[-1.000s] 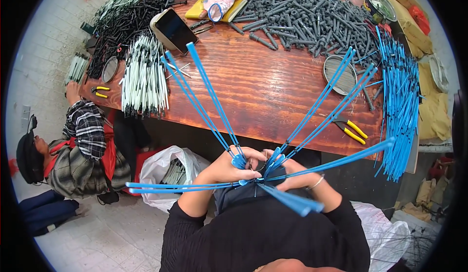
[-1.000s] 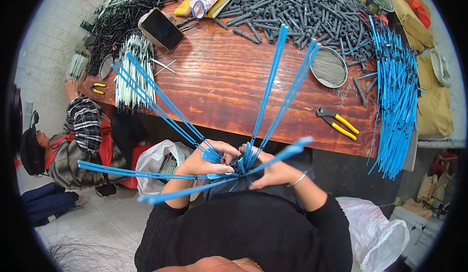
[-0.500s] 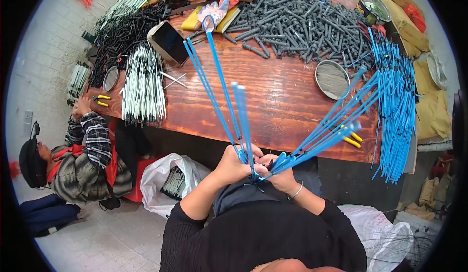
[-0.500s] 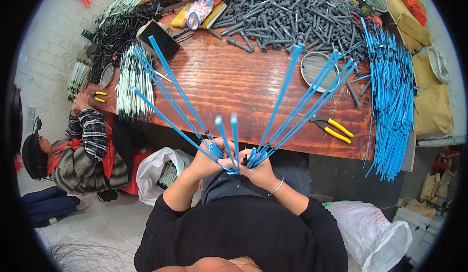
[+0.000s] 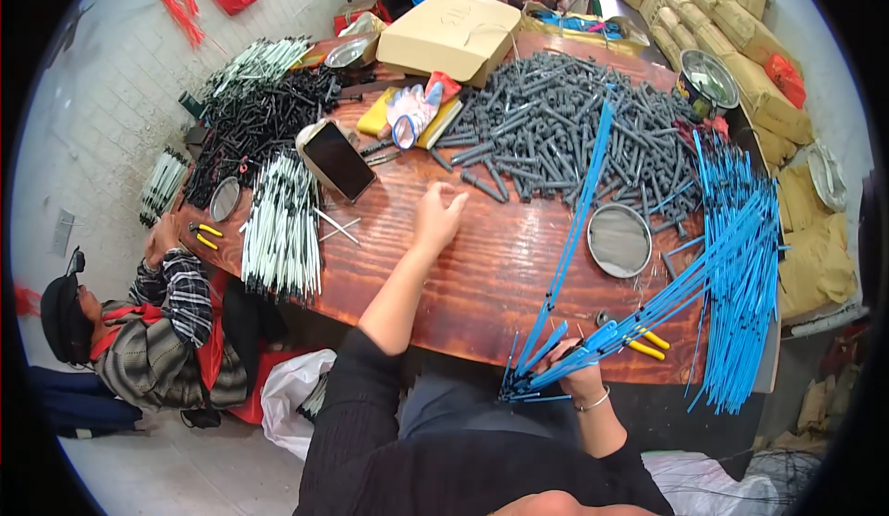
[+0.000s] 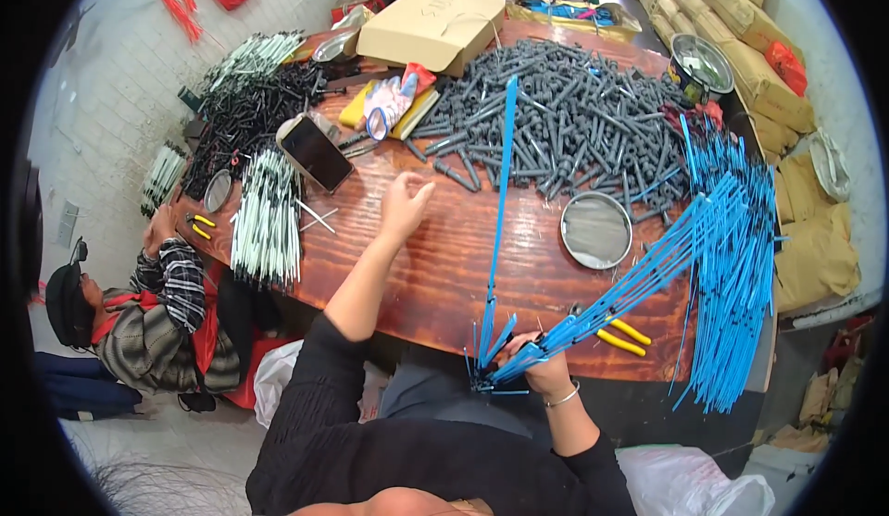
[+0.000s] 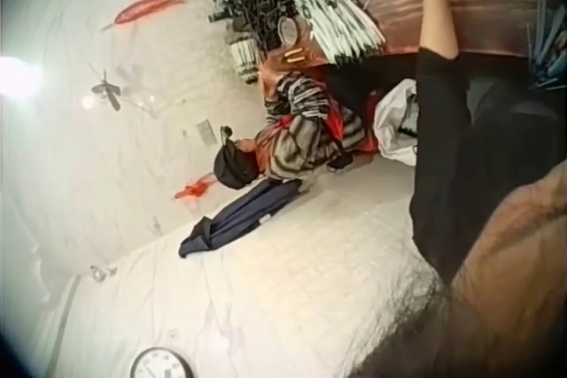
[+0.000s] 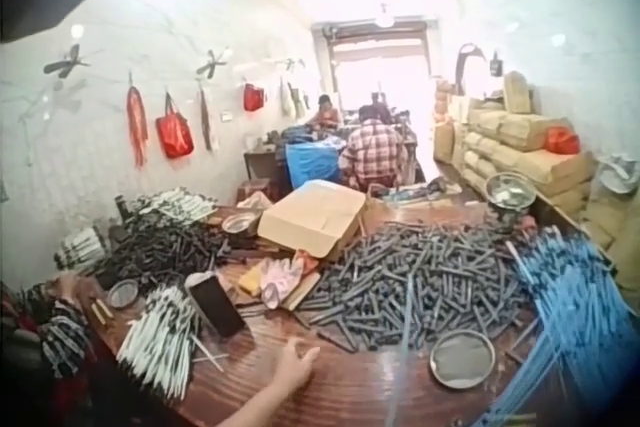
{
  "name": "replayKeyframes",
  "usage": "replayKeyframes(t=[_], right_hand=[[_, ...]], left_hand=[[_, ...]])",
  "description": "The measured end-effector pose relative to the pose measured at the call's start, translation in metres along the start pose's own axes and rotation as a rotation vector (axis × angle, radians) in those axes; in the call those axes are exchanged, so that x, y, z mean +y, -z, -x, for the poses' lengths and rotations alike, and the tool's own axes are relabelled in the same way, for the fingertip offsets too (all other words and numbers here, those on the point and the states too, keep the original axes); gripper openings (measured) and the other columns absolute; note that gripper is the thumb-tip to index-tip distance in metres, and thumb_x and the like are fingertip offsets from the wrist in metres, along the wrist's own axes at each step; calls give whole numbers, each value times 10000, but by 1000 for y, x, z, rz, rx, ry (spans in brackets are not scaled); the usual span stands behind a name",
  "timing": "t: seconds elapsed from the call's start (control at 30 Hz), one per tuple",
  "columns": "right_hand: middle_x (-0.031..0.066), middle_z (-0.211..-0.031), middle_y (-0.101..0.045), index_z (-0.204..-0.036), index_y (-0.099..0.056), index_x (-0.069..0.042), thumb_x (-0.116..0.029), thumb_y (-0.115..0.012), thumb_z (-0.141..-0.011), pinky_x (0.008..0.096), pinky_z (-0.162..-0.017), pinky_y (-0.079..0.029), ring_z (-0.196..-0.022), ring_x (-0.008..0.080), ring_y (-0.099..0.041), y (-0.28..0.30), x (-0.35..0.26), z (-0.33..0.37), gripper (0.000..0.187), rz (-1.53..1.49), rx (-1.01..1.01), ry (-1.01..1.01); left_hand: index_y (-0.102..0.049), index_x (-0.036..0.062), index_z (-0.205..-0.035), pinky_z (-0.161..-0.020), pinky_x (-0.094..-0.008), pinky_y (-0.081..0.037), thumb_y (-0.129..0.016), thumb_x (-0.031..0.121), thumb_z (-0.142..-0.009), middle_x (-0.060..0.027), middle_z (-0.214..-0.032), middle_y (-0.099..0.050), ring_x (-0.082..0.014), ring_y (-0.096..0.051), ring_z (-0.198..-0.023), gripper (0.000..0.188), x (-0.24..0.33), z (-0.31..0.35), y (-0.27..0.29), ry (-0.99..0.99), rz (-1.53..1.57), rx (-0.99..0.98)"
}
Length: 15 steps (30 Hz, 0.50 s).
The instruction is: Assembling blue umbrella ribs into a central hub and securing them using a pair of pliers.
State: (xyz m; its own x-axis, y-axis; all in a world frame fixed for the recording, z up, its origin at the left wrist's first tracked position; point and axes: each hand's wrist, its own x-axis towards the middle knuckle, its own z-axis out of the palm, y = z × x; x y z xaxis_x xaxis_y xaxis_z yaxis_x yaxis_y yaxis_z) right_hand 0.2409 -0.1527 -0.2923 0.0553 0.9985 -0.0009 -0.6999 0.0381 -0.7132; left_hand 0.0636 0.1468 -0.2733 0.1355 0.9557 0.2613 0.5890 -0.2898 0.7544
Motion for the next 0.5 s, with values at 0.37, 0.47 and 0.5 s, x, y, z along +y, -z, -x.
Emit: replayKeyframes(t=[0.37,0.47,0.5], right_hand=[[166,-891,-644,-825,-592,30,-45,-743,-709,375,-700,-552,-782,251,-661,11,3,9,205,43,21,-160],[148,-895,-653,-842,-590,25,-47,-754,-699,354,-718,-538,-795,230,-658,19,4,13,229,159,-62,-298],[157,-831,-647,-795,-598,24,-49,-756,-689,344,-685,-529,-752,235,-653,9,2,10,204,163,-70,-282]], left_hand=[[-564,13,-1035,-686,-325,-504,-618,78,-803,-106,-842,-666,-243,-644,-779,247,39,16,-9,-125,89,-288],[-573,-2,-1067,-620,-260,-493,-602,41,-819,-80,-830,-650,-125,-600,-688,253,56,105,27,181,588,-690],[-568,-9,-1098,-642,-249,-498,-600,10,-817,-72,-853,-655,-111,-610,-722,283,55,128,36,123,642,-767]])
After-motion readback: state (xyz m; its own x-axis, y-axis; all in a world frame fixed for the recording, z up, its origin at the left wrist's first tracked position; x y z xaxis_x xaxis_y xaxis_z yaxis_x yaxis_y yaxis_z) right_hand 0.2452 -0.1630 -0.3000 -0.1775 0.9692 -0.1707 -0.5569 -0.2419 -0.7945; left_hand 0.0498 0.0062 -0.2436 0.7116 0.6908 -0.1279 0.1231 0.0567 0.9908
